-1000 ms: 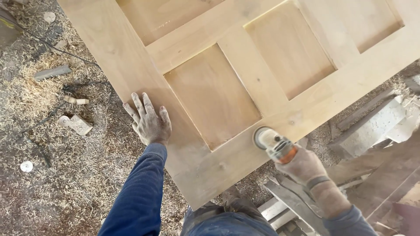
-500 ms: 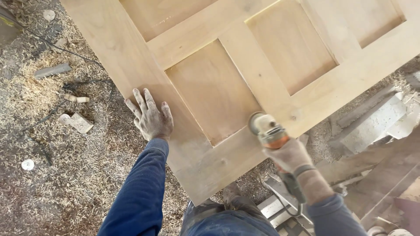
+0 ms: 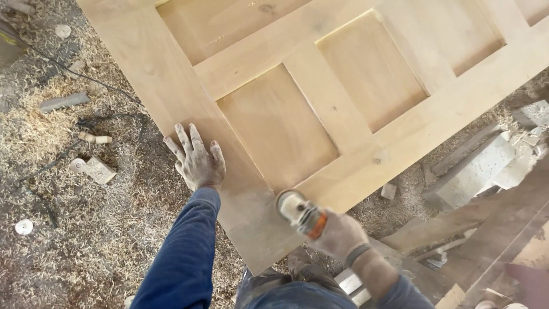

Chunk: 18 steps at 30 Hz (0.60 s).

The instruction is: Sanding a wooden door using an electric orbital sander.

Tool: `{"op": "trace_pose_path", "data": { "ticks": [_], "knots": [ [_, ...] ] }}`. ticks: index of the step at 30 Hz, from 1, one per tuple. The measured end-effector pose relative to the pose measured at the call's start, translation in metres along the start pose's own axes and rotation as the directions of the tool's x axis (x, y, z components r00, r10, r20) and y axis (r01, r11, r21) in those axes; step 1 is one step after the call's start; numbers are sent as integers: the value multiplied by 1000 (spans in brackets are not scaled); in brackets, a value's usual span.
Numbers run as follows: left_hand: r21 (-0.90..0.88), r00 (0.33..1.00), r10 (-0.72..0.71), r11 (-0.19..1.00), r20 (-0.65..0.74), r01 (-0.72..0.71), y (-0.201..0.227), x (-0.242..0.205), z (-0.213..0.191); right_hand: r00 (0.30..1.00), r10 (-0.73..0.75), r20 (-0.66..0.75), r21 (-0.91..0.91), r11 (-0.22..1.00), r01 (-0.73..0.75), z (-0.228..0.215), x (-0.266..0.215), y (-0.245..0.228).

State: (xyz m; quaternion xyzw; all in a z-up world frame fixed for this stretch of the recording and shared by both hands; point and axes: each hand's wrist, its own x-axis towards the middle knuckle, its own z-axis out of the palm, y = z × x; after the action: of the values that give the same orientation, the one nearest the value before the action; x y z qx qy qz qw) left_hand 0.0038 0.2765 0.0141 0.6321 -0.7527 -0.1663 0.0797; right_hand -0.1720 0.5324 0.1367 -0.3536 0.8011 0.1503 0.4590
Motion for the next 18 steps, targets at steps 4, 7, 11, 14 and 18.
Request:
{"op": "trace_pose_path", "data": {
  "ticks": [4,7,11,14,18],
  "knots": [
    [-13,1000,-8,1000,1,8,-1,-1,-1,981,142,-130,140,982,-124,-22,18,43],
    [6,1000,9,1000,-5,-9,-2,1,3,962,236,-134,193,959,-208,-38,29,74],
    [26,1000,12,1000,18,-13,-4,3,3,937,299,-179,253,935,-250,-46,44,112],
    [23,1000,17,1000,14,-17,-2,2,5,917,343,-205,301,913,-274,-57,40,125],
    [33,1000,22,999,-13,-22,-4,1,7,875,445,-191,450,832,-324,-54,52,166]
  ]
}}
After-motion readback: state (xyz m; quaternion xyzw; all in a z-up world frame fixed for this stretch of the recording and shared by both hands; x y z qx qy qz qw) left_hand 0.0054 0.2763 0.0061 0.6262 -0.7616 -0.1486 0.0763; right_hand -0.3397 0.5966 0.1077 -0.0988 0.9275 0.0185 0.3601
